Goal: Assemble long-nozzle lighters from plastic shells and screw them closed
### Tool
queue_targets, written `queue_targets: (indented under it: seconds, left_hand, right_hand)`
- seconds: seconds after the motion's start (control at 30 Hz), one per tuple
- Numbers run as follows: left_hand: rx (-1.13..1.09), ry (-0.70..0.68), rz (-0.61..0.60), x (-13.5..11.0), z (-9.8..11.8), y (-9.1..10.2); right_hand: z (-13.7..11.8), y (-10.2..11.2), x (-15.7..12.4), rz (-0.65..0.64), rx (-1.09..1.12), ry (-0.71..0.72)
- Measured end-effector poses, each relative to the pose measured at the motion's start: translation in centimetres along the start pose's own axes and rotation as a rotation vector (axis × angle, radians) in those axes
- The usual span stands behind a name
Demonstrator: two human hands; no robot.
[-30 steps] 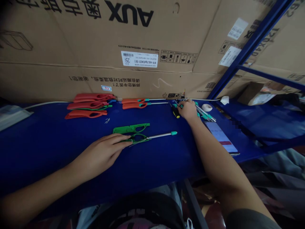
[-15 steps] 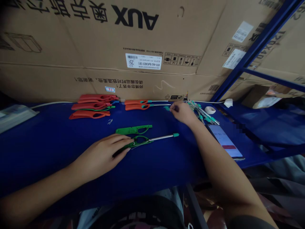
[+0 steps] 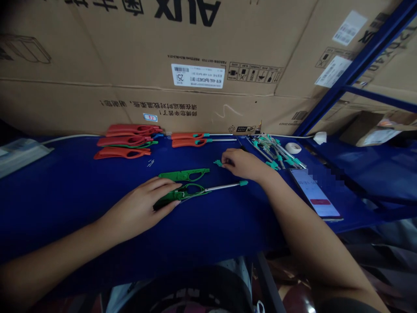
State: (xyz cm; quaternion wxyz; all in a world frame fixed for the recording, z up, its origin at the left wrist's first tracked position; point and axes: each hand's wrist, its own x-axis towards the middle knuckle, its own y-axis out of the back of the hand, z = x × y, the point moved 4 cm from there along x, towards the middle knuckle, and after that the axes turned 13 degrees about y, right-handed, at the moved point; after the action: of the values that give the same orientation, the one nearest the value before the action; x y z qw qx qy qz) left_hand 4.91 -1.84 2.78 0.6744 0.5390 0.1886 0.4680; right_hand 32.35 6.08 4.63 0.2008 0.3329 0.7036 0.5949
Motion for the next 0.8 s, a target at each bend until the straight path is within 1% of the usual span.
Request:
queue_targets:
  seconds: [0.1, 0.17, 0.23, 0.33, 0.4, 0.57, 0.8]
  left_hand:
    - [-0.014, 0.009, -0.004, 0.1, -0.2, -0.1]
    - [-0.028, 0.017, -0.011, 0.1, -0.4, -0.1]
    - [-0.046, 0.022, -0.023, 0.2, -0.5, -0.2]
    - [-0.081, 0.021, -0.037, 0.2, -0.5, -0.3]
    - [-0.097, 0.021, -0.036, 0.2, -0.5, -0.4]
    - [-0.102, 0.030, -0.050, 0.4, -0.5, -0.4]
    - [-0.070, 0.014, -0.053, 0.3, -0.2, -0.2]
  right_hand:
    - [-0.9, 0.5, 0.1, 0.044, -0.002, 0.009]
    - [-2.0, 0.8, 0.1, 0.087, 0.054, 0.030]
    - [-3.5, 0.9, 0.3, 0.103, 0.142, 0.076]
    - [-5.9, 0.4, 0.6, 0.075, 0.246, 0.189]
    - [-7.1, -0.1, 0.7, 0.037, 0.251, 0.240]
    - [-8.5, -1.0, 0.7, -0.046, 0.174, 0.292]
    - [-9.3, -1.3, 0.6, -0.090, -0.117, 0.361]
